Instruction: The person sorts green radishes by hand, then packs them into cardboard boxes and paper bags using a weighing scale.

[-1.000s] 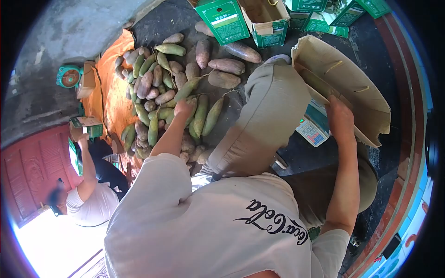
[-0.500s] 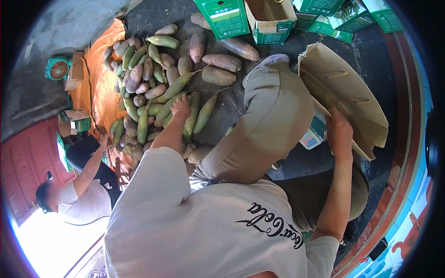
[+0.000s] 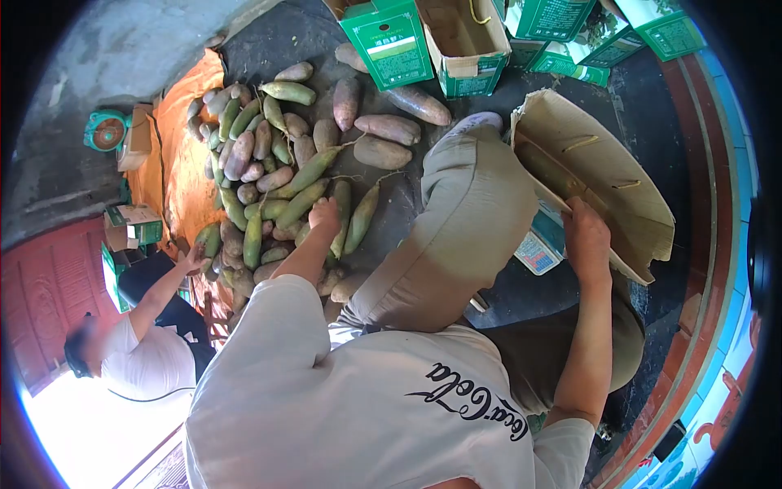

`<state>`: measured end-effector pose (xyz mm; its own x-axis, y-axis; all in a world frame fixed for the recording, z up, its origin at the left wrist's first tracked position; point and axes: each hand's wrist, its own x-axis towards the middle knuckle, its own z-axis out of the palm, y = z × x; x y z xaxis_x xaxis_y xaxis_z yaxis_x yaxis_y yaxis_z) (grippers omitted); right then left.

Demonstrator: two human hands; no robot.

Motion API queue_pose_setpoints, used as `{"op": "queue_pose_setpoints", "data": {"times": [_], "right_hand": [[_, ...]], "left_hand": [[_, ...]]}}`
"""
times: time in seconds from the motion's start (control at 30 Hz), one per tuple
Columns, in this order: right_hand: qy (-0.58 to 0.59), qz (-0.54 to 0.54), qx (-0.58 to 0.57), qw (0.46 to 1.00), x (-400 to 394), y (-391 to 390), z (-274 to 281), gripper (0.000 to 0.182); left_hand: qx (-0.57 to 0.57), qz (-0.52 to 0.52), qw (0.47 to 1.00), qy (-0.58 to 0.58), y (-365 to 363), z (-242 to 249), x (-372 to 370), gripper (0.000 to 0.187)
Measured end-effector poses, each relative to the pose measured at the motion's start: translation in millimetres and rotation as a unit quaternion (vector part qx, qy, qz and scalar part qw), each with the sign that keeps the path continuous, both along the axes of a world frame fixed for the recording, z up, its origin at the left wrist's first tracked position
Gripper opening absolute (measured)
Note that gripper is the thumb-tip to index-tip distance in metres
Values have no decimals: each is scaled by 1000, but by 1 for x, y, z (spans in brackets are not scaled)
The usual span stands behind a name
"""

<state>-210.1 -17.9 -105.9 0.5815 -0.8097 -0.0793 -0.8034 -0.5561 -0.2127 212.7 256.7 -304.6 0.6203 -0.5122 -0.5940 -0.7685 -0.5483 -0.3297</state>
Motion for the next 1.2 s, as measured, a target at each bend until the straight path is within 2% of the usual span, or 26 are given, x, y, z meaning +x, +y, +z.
{"op": "queue_pose_setpoints", "data": {"times": [0.1, 0.23, 0.27, 0.47, 0.6, 0.8, 0.9, 0.97, 1.0, 1.03, 1.07, 1.1, 1.13, 1.17, 1.2], "right_hand": [[-2, -5, -4, 1000, 0, 0, -2, 14], [8, -5, -5, 1000, 0, 0, -3, 14], [10, -4, -7, 1000, -1, 0, -5, 14], [7, 16, -28, 999, -4, 1, -13, 14], [14, 23, -38, 999, -5, 1, -16, 12], [1, 39, -38, 999, -5, 2, -15, 10], [0, 46, -46, 998, -7, 2, -18, 13], [-2, 49, -45, 998, -7, 3, -16, 15], [-2, 52, -44, 998, -6, 3, -15, 17], [-1, 52, -45, 998, -6, 4, -16, 17], [0, 51, -47, 998, -6, 4, -17, 16], [2, 50, -49, 998, -6, 4, -17, 16], [5, 51, -49, 997, -7, 4, -19, 16], [7, 53, -50, 997, -7, 4, -20, 16], [10, 54, -50, 997, -7, 5, -21, 16]], "left_hand": [[-16, -21, 1000, 13, 5, 13, -8, 39], [-82, 7, 996, 47, 0, 40, -12, 47], [-105, 28, 992, 60, -5, 52, -14, 55], [-270, 35, 961, 51, -28, 96, -13, 61], [-488, 21, 869, 87, -65, 138, -15, 64], [-708, 43, 688, 154, -152, 260, -67, 55], [-741, 92, 605, 276, -192, 299, -102, 53], [-737, 86, 568, 354, -215, 319, -130, 51], [-713, 111, 567, 397, -226, 327, -146, 52], [-707, 120, 528, 456, -243, 317, -155, 53], [-685, 127, 532, 482, -253, 320, -171, 54], [-673, 140, 512, 515, -269, 305, -182, 54], [-638, 149, 491, 574, -273, 311, -203, 53], [-631, 171, 495, 573, -281, 305, -223, 49], [-606, 218, 520, 560, -282, 313, -243, 44]]}}
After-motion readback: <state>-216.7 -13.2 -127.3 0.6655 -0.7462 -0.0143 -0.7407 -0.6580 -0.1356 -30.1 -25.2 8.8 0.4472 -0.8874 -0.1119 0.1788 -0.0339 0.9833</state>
